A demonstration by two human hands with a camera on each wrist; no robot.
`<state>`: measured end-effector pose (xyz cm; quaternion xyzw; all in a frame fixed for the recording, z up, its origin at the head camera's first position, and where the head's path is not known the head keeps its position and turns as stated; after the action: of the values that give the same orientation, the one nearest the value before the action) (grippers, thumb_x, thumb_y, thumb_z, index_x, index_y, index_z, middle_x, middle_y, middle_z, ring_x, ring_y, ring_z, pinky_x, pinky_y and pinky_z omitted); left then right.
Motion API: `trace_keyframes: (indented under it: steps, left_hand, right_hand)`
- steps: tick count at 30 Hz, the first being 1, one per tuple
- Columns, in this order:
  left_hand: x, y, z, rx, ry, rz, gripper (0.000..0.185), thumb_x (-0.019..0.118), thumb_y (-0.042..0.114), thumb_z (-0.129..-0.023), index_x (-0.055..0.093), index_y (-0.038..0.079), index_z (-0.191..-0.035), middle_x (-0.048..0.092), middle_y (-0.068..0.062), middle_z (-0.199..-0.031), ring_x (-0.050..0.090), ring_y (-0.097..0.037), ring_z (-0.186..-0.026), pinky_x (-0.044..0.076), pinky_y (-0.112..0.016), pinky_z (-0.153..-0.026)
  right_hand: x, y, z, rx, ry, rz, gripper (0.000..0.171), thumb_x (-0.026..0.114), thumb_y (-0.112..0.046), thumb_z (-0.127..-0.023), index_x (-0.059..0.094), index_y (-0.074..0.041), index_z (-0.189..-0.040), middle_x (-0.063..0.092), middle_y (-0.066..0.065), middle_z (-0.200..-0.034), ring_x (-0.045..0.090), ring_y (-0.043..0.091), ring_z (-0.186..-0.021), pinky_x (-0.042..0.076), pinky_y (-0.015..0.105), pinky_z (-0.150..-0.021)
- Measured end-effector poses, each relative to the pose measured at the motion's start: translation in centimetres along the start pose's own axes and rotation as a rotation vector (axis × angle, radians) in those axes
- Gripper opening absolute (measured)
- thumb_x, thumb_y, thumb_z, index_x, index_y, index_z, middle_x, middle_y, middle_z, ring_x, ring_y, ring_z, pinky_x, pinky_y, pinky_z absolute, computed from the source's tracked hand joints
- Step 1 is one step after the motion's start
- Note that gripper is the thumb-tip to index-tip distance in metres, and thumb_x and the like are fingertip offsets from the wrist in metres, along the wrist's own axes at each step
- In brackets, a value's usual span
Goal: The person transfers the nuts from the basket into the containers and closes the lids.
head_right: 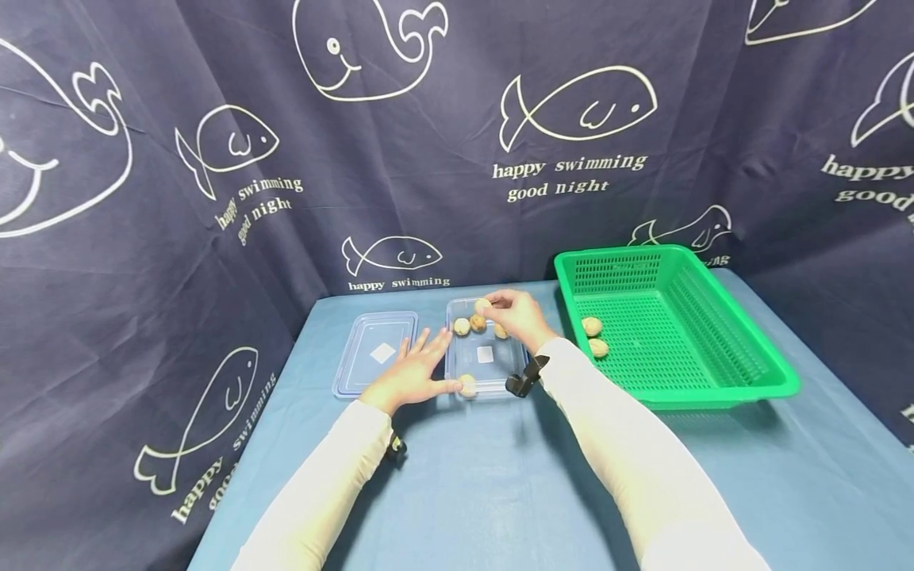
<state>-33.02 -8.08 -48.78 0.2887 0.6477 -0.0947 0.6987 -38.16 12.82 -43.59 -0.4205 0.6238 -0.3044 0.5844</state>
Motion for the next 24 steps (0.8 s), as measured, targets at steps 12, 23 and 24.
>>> trace_keyframes:
  steps: [12, 23, 24]
  left_hand:
    - [-0.3, 0.3, 0.2, 0.006, -0.006, -0.002, 0.106, 0.055, 0.075, -0.088, 0.016, 0.013, -0.163, 0.015, -0.005, -0.169, 0.005, -0.035, -0.155, 0.005, -0.066, -0.119]
    - [-0.1, 0.1, 0.0, 0.011, 0.005, -0.006, 0.105, 0.055, 0.075, -0.088, 0.018, 0.012, -0.163, 0.015, -0.004, -0.169, 0.008, -0.037, -0.155, 0.007, -0.066, -0.119]
    - [0.0, 0.1, 0.0, 0.011, 0.005, -0.006, 0.105, 0.055, 0.075, -0.088, 0.017, 0.013, -0.163, 0.015, -0.004, -0.169, 0.009, -0.038, -0.155, 0.007, -0.066, -0.119]
  right_hand:
    - [1.2, -0.7, 1.4, -0.026, 0.02, -0.075, 0.04, 0.076, -0.024, -0.092, 0.069, -0.004, -0.126, 0.071, 0.015, -0.12, 0.067, 0.029, -0.11, 0.054, 0.033, -0.085]
    - [3.1, -0.8, 1.9, -0.022, -0.005, -0.118, 0.043, 0.075, -0.027, -0.093, 0.068, -0.003, -0.128, 0.071, 0.016, -0.12, 0.066, 0.03, -0.112, 0.05, 0.045, -0.099]
    - [3.3, -0.7, 2.0, -0.019, -0.01, -0.127, 0.043, 0.075, -0.026, -0.093, 0.068, -0.002, -0.128, 0.072, 0.016, -0.119, 0.067, 0.03, -0.111, 0.049, 0.045, -0.099]
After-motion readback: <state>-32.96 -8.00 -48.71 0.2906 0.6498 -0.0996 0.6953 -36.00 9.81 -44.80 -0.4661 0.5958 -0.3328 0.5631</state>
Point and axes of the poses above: each hand's wrist, its own z-axis away from the middle knuckle, its own x-axis out of the palm, y = z × x, the point moved 6 cm from there along -z, towards the middle knuckle
